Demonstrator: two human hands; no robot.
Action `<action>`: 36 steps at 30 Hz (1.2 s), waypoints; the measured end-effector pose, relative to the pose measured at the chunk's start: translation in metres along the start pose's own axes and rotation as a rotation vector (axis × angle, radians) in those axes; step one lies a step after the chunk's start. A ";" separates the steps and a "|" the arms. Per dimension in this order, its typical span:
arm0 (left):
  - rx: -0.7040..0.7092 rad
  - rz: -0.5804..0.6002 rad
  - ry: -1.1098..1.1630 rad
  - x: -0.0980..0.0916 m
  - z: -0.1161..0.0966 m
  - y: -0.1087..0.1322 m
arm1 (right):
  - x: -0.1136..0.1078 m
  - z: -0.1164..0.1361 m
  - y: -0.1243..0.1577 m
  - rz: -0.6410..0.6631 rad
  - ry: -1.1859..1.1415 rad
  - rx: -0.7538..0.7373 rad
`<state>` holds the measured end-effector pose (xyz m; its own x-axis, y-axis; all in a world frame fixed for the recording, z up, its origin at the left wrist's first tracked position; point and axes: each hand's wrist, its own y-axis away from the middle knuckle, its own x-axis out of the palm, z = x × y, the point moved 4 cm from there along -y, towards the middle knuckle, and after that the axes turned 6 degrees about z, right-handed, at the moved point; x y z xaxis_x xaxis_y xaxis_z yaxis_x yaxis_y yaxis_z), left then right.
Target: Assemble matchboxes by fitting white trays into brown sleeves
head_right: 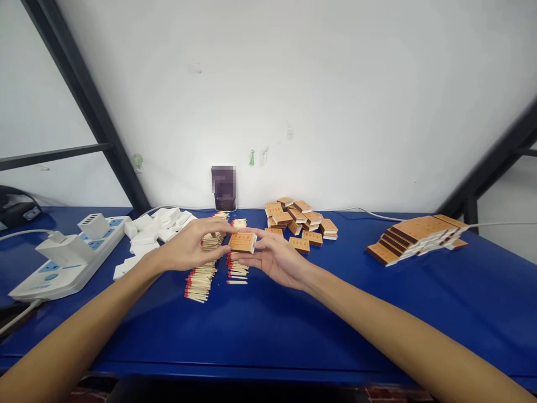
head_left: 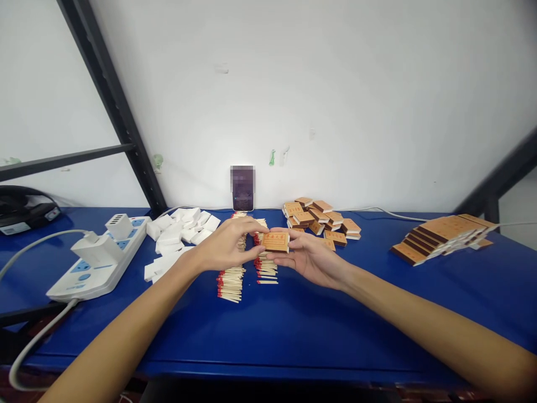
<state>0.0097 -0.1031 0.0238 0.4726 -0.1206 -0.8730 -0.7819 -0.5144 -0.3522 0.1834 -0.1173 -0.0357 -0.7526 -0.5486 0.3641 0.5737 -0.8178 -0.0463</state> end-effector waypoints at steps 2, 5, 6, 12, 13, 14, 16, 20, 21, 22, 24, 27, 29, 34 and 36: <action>0.008 -0.011 0.032 0.003 0.002 0.006 | 0.002 -0.003 -0.001 0.012 -0.027 0.027; -0.007 -0.046 0.057 0.004 0.004 0.009 | 0.002 -0.006 -0.004 -0.013 -0.062 0.046; -0.022 -0.054 0.065 0.004 0.004 0.009 | 0.001 -0.007 -0.005 -0.028 -0.068 0.053; -0.177 -0.058 0.185 0.006 0.009 0.006 | -0.005 -0.010 -0.005 -0.049 -0.042 0.116; -0.202 -0.047 0.214 0.005 0.010 0.006 | -0.004 -0.009 -0.005 -0.040 -0.026 0.115; -0.227 -0.033 0.243 0.004 0.011 0.006 | -0.003 -0.008 -0.005 -0.030 -0.006 0.109; -0.272 -0.001 0.301 0.001 0.014 0.008 | 0.001 -0.003 -0.007 -0.018 0.068 0.078; -0.334 0.023 0.410 -0.004 0.021 0.024 | 0.015 0.010 -0.014 -0.012 0.496 0.001; -0.343 0.024 0.424 -0.004 0.022 0.031 | 0.020 0.012 -0.016 -0.005 0.641 -0.016; -0.350 0.027 0.428 -0.004 0.024 0.038 | 0.024 0.013 -0.018 0.003 0.783 -0.040; -0.357 0.040 0.409 -0.002 0.029 0.054 | 0.033 0.013 -0.020 0.019 1.032 -0.128; -0.343 0.041 0.314 0.001 0.035 0.074 | 0.043 0.007 -0.022 0.059 1.273 -0.306; -0.322 0.037 0.245 0.002 0.037 0.082 | 0.046 -0.001 -0.023 0.101 1.350 -0.386; -0.273 0.007 0.101 0.003 0.038 0.085 | 0.042 -0.012 -0.025 0.118 1.468 -0.430; -0.257 0.010 0.058 0.003 0.038 0.085 | 0.038 -0.013 -0.023 0.112 1.496 -0.410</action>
<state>-0.0706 -0.1150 -0.0215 0.4939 -0.1712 -0.8525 -0.6612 -0.7106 -0.2404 0.1371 -0.1217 -0.0326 -0.4822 -0.0716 -0.8731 0.7102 -0.6154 -0.3418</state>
